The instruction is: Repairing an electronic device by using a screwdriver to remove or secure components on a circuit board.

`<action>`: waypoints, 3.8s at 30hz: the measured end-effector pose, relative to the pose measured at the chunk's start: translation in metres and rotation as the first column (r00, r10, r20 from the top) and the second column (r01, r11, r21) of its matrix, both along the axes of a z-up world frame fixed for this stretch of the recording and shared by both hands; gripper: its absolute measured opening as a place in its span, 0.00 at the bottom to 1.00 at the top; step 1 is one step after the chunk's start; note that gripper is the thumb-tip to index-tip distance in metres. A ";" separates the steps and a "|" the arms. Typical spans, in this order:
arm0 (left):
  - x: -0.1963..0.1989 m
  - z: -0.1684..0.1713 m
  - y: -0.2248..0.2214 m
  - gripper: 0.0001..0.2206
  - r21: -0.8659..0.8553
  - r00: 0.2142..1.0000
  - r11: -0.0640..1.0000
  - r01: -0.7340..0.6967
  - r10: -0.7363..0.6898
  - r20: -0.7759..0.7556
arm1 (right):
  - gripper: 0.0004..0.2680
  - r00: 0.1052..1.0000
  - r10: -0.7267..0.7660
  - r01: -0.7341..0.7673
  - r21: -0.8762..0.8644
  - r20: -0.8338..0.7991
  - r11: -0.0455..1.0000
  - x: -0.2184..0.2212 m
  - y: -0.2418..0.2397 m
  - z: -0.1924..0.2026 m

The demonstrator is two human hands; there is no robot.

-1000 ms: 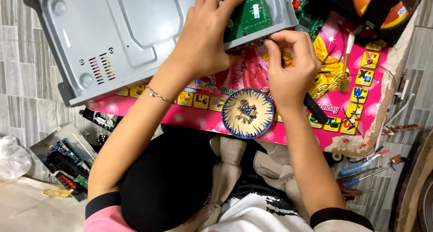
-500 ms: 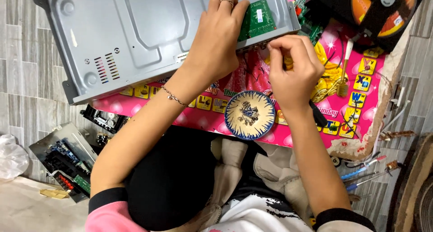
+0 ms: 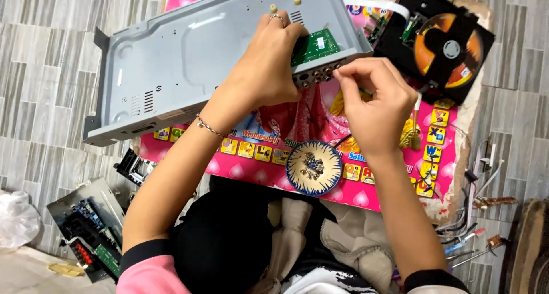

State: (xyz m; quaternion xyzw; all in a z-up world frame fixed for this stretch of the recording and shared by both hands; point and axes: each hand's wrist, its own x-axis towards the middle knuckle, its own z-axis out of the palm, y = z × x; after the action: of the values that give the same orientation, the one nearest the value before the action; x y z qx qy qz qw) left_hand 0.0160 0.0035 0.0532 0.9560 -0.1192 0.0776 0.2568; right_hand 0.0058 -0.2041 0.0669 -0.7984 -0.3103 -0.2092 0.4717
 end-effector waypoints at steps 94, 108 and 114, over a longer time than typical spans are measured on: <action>-0.017 -0.060 -0.036 0.41 0.107 0.987 0.983 -0.147 0.140 0.075 | 0.09 0.834 -0.342 0.295 -0.174 -0.432 0.939 -0.097 -0.045 -0.077; -0.011 -0.060 -0.037 0.46 0.176 0.992 0.978 -0.111 0.097 0.084 | 0.09 0.666 -0.174 0.352 0.100 -0.725 0.931 -0.086 -0.052 -0.103; -0.009 -0.054 -0.040 0.50 0.268 0.993 0.957 -0.110 0.117 -0.009 | 0.07 0.684 -0.194 0.404 0.144 -0.703 0.903 -0.086 -0.055 -0.105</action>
State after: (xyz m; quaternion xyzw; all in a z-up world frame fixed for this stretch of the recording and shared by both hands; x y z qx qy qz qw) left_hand 0.0069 -0.0369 -0.0011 0.9880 -0.0703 0.0635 0.1222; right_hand -0.0802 -0.2586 -0.0385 -0.7818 0.0515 -0.0238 0.6209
